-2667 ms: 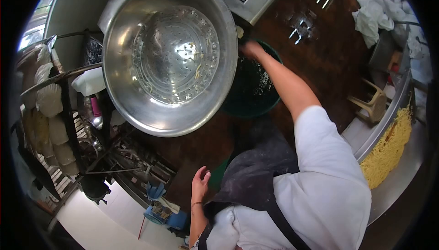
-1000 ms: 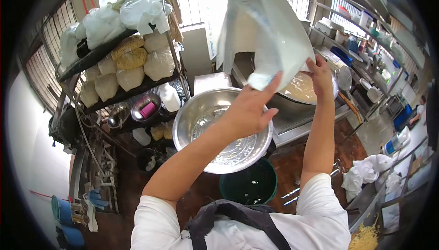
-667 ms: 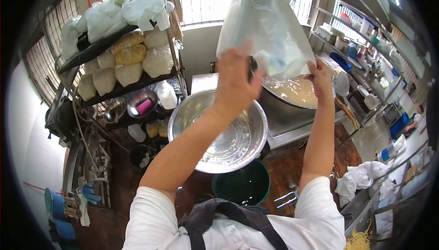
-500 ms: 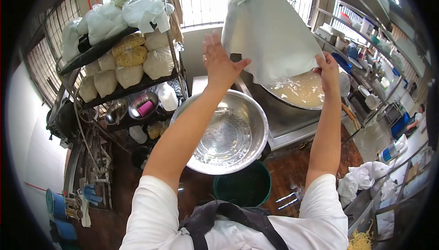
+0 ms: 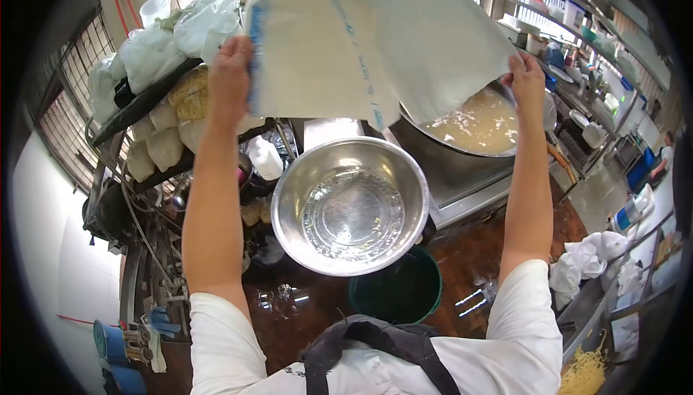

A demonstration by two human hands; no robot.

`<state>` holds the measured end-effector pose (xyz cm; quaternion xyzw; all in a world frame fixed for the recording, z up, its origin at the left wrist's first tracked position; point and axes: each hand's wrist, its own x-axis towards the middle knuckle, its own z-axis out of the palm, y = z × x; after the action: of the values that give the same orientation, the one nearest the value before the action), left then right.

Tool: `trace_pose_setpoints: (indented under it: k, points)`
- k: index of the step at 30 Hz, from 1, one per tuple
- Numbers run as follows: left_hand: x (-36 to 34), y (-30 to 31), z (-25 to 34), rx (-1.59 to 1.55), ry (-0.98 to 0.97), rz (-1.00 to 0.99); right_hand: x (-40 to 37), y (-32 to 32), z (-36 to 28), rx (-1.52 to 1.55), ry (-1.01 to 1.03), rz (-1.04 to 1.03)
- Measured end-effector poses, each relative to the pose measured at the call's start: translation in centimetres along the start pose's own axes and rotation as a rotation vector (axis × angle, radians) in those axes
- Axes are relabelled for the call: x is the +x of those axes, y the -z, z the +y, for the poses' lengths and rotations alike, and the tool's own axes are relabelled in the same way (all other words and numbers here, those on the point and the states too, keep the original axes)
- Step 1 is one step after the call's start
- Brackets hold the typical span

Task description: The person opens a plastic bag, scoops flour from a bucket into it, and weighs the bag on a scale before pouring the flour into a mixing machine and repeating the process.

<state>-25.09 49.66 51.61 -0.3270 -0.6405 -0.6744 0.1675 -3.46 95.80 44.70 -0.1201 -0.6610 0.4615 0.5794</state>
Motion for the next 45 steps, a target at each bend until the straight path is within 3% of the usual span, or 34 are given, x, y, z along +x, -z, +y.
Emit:
trace_pose_setpoints:
  k: [2, 6, 9, 11, 13, 15, 16, 17, 18, 19, 21, 24, 27, 28, 31, 32, 35, 37, 39, 40, 42, 44, 45]
  points:
    - [-0.2, 1.8, 3.5, -0.136, 0.028, 0.015, 0.4, -0.8, 0.3, -0.026, -0.020, -0.003]
    - [0.1, 4.3, 7.2, -0.027, -0.071, 0.000, 0.3, -2.3, 0.5, -0.053, -0.062, 0.002]
    - [0.6, 5.5, 6.1, 0.138, -0.100, -0.003, -0.4, -2.9, 0.0, 0.298, -0.045, 0.163]
    - [-0.1, 5.1, 5.3, 0.296, -0.115, -0.032, -3.1, -3.2, -5.0, 0.545, 0.069, 0.315]
    - [-0.3, 4.3, 3.5, 0.382, -0.111, -0.078, -8.4, -4.9, -12.9, 0.611, 0.248, 0.252]
    - [-0.2, 3.2, 1.0, 0.392, -0.091, -0.148, -13.9, -7.5, -18.1, 0.454, 0.377, 0.049]
    - [-0.8, 2.3, 0.9, 0.259, -0.101, -0.193, -15.8, -9.5, -19.7, 0.375, 0.554, -0.146]
    - [-2.0, 1.3, 1.0, 0.125, -0.110, -0.239, -17.0, -11.3, -20.9, 0.214, 0.886, -0.263]
    - [1.1, 2.2, -4.2, -0.106, 0.117, -0.331, -19.1, -13.8, -22.5, 0.208, 0.966, -0.381]
    - [4.2, 3.0, -9.2, -0.318, 0.363, -0.368, -21.0, -15.7, -23.6, 0.214, 0.917, -0.463]
    - [1.8, 2.3, -5.8, -0.388, 0.309, -0.345, -23.0, -20.2, -23.1, 0.120, 0.955, -0.530]
    - [-4.4, 1.8, 2.7, -0.497, 0.220, -0.288, -23.1, -22.0, -21.5, -0.033, 0.918, -0.518]
    - [-7.2, 1.5, 6.7, -0.429, 0.189, -0.434, -23.0, -23.8, -19.4, -0.013, 0.890, -0.539]
    - [-7.7, 0.7, 7.0, -0.163, 0.084, -0.425, -23.2, -25.3, -18.7, 0.157, 0.929, -0.389]
    - [-5.9, 0.9, 6.3, 0.117, 0.116, -0.349, -23.2, -25.3, -17.1, 0.134, 0.892, -0.539]
    - [-5.7, 0.4, 6.2, 0.041, 0.121, -0.277, -23.1, -24.9, -17.2, 0.083, 0.879, -0.624]
    - [-3.9, 2.2, 5.6, 0.116, 0.139, -0.164, -23.4, -22.6, -17.4, 0.001, 0.800, -0.403]
    - [-3.1, 3.8, 5.1, 0.135, 0.101, -0.134, -22.4, -21.2, -14.7, 0.141, 0.485, -0.432]
    - [-3.1, 4.7, 5.9, 0.138, 0.102, -0.105, -20.4, -17.7, -12.3, 0.028, 0.650, -0.325]
    - [-2.9, 5.2, 5.6, 0.133, 0.073, -0.104, -20.6, -15.9, -11.8, 0.146, 0.582, -0.200]
    - [-2.7, 5.3, 5.0, 0.129, -0.005, -0.102, -20.3, -14.7, -12.9, 0.093, 0.548, 0.016]
    - [-3.1, 4.7, 4.4, 0.126, -0.020, -0.101, -18.9, -14.4, -14.1, -0.259, 0.595, 0.205]
    - [-3.1, 4.1, 4.2, 0.124, -0.007, -0.105, -18.8, -15.8, -12.6, -0.208, 0.503, -0.019]
